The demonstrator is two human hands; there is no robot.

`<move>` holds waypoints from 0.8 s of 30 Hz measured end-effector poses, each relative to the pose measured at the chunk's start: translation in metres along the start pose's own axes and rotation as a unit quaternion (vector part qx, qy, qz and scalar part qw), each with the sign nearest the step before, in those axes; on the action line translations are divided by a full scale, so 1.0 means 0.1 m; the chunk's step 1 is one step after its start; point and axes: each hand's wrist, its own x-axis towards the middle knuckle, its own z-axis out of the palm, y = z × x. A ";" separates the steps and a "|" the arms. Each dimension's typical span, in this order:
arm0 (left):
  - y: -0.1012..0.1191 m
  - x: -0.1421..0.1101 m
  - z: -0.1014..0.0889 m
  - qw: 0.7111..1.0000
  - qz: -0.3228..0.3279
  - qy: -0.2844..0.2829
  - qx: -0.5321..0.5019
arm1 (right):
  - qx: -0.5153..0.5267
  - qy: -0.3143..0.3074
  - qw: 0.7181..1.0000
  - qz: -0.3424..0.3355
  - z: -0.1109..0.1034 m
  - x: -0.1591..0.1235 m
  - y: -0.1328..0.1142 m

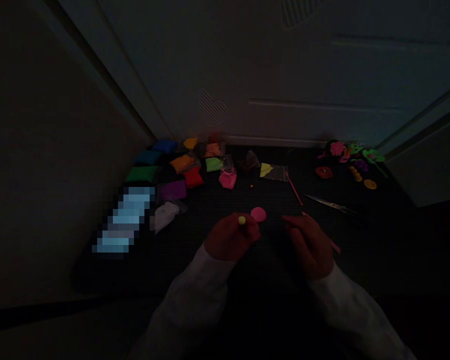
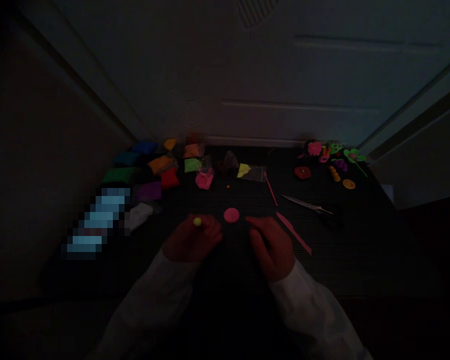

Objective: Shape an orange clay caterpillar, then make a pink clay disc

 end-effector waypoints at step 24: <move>-0.04 0.00 -0.03 0.995 0.036 -0.072 0.058 | -0.016 0.002 1.000 0.000 0.00 0.03 -0.01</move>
